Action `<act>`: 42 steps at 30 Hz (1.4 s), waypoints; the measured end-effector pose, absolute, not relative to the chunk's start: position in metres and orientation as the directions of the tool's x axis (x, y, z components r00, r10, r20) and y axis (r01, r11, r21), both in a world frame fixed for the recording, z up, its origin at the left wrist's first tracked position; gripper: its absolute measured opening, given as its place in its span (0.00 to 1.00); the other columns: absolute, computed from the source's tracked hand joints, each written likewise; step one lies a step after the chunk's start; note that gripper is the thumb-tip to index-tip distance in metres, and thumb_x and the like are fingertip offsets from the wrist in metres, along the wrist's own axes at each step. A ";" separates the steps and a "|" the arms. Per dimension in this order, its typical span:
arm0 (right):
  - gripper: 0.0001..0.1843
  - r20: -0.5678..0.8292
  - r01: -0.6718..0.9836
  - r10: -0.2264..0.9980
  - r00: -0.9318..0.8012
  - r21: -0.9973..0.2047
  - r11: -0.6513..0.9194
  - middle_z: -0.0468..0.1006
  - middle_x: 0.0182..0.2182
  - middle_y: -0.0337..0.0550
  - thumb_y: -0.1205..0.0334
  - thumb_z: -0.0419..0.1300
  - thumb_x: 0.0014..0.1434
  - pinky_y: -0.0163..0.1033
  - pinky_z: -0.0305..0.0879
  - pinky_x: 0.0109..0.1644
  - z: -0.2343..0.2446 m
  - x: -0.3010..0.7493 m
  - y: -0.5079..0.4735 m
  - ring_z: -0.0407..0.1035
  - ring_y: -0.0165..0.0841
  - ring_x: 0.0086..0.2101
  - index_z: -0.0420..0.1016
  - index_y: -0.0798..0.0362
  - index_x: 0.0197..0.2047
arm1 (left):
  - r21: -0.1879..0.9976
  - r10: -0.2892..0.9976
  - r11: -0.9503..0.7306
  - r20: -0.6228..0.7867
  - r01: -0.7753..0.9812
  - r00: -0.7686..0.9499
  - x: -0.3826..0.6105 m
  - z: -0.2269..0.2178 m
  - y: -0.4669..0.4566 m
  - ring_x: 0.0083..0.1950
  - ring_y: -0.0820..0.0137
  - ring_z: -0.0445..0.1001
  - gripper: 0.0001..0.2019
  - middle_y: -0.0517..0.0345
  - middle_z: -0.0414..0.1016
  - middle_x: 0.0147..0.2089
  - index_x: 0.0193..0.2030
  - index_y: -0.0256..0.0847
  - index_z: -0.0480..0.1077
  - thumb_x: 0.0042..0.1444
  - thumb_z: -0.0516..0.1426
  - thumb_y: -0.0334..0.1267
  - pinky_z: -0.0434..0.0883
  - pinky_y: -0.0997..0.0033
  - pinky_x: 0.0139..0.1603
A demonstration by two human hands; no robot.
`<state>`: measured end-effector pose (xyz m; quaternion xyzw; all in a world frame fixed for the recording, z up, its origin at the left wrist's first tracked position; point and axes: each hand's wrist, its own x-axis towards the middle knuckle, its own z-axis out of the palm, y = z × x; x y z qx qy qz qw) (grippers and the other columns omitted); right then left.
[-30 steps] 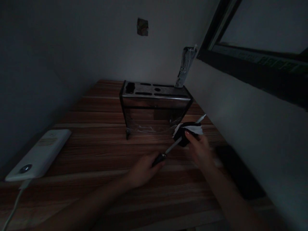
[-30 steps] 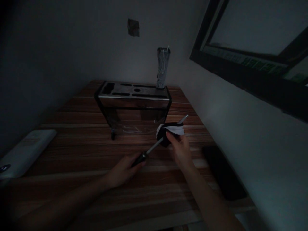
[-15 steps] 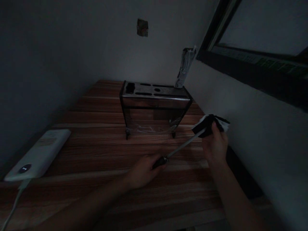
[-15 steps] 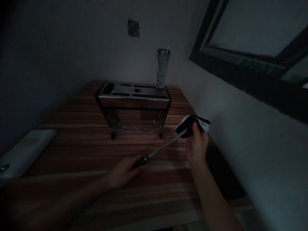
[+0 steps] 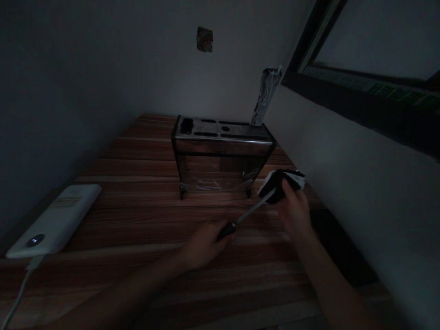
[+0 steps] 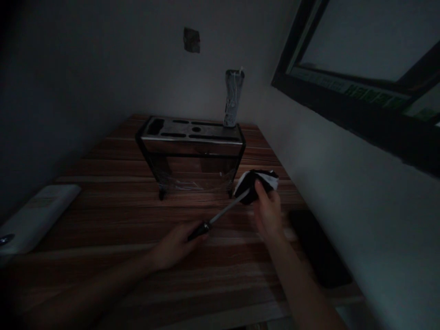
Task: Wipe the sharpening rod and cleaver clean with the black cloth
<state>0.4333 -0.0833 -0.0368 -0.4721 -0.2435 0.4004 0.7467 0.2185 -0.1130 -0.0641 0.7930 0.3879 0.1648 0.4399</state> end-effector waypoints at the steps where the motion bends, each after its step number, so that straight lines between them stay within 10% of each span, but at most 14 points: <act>1: 0.12 -0.056 -0.378 0.849 0.525 -0.910 0.173 0.80 0.31 0.36 0.59 0.69 0.39 0.37 0.70 0.39 -0.040 0.430 -0.084 0.73 0.31 0.33 0.76 0.52 0.30 | 0.828 0.767 -0.298 -0.088 0.474 0.636 0.218 -0.064 -0.113 0.34 0.71 0.70 0.09 0.59 0.70 0.33 0.36 0.39 0.65 0.58 0.49 0.41 0.64 0.76 0.34; 10: 0.15 -0.140 -0.109 0.990 0.010 -0.984 -0.138 0.81 0.32 0.38 0.62 0.70 0.38 0.40 0.68 0.43 -0.055 0.393 -0.112 0.73 0.34 0.35 0.77 0.51 0.33 | 0.879 0.786 -0.231 -0.084 0.416 0.612 0.218 -0.065 -0.113 0.39 0.69 0.71 0.11 0.57 0.73 0.39 0.44 0.39 0.66 0.58 0.50 0.39 0.66 0.73 0.41; 42: 0.12 -0.037 -0.144 0.990 0.134 -0.989 -0.018 0.81 0.30 0.37 0.63 0.68 0.40 0.38 0.68 0.42 -0.056 0.398 -0.107 0.73 0.33 0.34 0.77 0.51 0.32 | 0.881 0.782 -0.222 -0.096 0.418 0.616 0.219 -0.062 -0.112 0.38 0.69 0.70 0.09 0.58 0.72 0.37 0.40 0.38 0.66 0.58 0.50 0.39 0.65 0.74 0.39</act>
